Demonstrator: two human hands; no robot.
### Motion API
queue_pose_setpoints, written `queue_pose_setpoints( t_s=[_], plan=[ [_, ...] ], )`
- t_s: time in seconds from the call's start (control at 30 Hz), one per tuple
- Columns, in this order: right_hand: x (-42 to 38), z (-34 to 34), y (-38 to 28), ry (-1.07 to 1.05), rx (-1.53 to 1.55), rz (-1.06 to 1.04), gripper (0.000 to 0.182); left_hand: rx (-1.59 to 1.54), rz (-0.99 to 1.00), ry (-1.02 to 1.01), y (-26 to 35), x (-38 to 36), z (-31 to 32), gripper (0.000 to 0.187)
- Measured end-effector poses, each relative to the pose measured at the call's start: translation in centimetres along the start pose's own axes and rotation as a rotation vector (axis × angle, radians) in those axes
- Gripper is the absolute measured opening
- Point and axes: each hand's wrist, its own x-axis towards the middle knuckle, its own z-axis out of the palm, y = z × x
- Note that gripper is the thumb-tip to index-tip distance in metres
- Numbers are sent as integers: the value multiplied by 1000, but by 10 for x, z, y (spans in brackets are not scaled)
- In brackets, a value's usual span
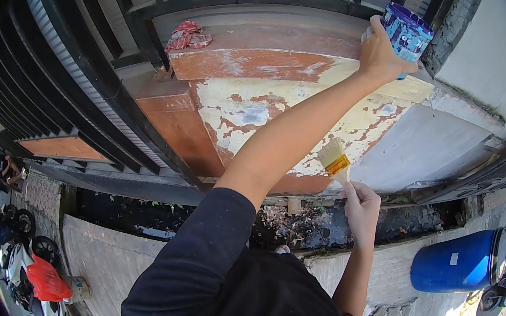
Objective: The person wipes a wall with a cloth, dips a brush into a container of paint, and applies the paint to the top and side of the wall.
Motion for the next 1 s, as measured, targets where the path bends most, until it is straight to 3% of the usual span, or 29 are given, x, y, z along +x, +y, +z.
queue_pose_setpoints(
  t_s=[0.17, 0.33, 0.43, 0.5, 0.63, 0.7, 0.83, 1.0],
  plan=[
    [-5, -7, -3, 24, -20, 5, 22, -1, 13, -64, 7, -3, -44, 125],
    [-6, -11, -9, 1, -74, 23, 23, 54, 24, -56, 3, -18, -136, 120],
    [-3, -4, -11, -35, -76, -29, 23, 43, -10, 14, -13, -25, -195, 118],
    [0, 4, -15, -78, -64, -55, 23, 113, 62, 136, -32, -27, -230, 104],
    [12, 24, -36, -135, -163, -97, 23, 74, 10, 193, -57, -30, -289, 119],
    [20, 37, -43, -171, -207, -279, 21, 97, -46, 242, -63, -32, -311, 119],
    [32, 64, -88, -175, -284, -419, 19, 129, -49, 290, -78, -34, -334, 119],
    [50, 94, -146, 0, -474, -708, 25, 220, -48, 288, -83, -39, -335, 121]
  ],
)
